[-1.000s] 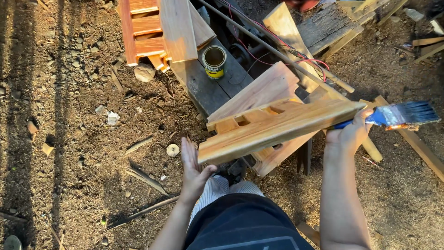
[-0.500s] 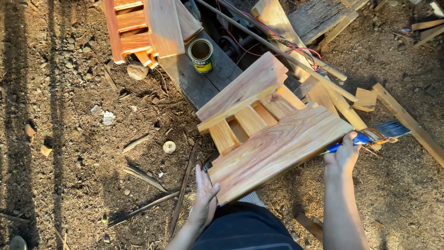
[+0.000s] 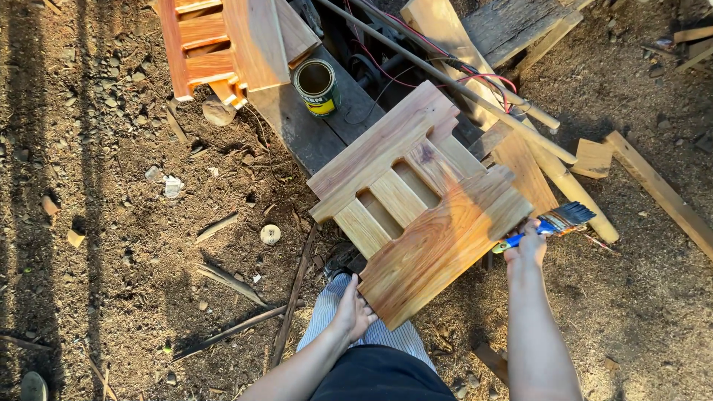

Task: Applying wood stain to a small wooden furniture structure using a paintbrush.

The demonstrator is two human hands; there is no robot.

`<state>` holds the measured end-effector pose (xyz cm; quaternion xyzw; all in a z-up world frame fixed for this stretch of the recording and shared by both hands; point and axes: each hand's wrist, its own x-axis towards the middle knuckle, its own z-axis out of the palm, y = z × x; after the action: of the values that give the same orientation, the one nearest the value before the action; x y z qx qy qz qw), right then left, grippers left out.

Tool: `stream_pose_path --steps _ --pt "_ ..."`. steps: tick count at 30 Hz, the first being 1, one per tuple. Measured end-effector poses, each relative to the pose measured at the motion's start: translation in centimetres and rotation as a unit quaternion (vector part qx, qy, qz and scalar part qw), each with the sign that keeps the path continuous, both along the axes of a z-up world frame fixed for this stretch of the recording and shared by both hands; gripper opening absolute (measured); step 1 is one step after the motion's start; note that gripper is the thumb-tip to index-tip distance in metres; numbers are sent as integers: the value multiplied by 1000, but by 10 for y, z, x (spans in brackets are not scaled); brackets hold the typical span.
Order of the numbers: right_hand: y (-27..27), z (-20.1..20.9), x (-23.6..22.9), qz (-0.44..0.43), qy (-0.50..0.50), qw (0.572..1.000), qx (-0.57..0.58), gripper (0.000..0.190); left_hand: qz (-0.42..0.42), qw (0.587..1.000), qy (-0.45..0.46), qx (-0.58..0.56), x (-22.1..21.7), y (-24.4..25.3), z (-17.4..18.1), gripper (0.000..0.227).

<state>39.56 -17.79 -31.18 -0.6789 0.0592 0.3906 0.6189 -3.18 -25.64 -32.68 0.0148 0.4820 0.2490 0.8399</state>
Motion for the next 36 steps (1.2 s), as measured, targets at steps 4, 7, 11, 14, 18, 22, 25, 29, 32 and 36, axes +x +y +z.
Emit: stream_pose_path --steps 4,7,11,14,18,22,25,29,32,36 --pt "-8 -72 21 12 13 1000 0 44 20 999 13 -39 -5 10 -5 105" --pt "-15 -52 7 -16 38 994 103 43 21 999 -19 -41 -17 7 -18 104" --pt "-27 -31 -12 11 66 998 12 42 -29 995 96 22 -31 36 -20 96" --pt "-53 -43 -27 -6 101 995 14 41 -49 929 324 173 -42 77 -35 78" --pt "-80 -56 -66 16 122 992 -18 40 -90 723 514 453 -45 156 -2 66" --pt "-99 -78 -97 -13 167 983 -73 40 -168 664 542 487 -41 221 9 67" --pt "-110 -135 -93 -74 206 975 39 41 -278 688 561 367 -37 246 39 70" --pt "-92 -105 -114 -164 180 969 51 34 -377 706 523 292 -50 253 3 73" --pt "-83 -53 -137 -201 134 968 -72 32 -423 700 487 305 -67 243 -15 77" --pt "-75 -13 -158 -294 88 946 -106 24 -514 718 366 294 -100 226 -22 98"
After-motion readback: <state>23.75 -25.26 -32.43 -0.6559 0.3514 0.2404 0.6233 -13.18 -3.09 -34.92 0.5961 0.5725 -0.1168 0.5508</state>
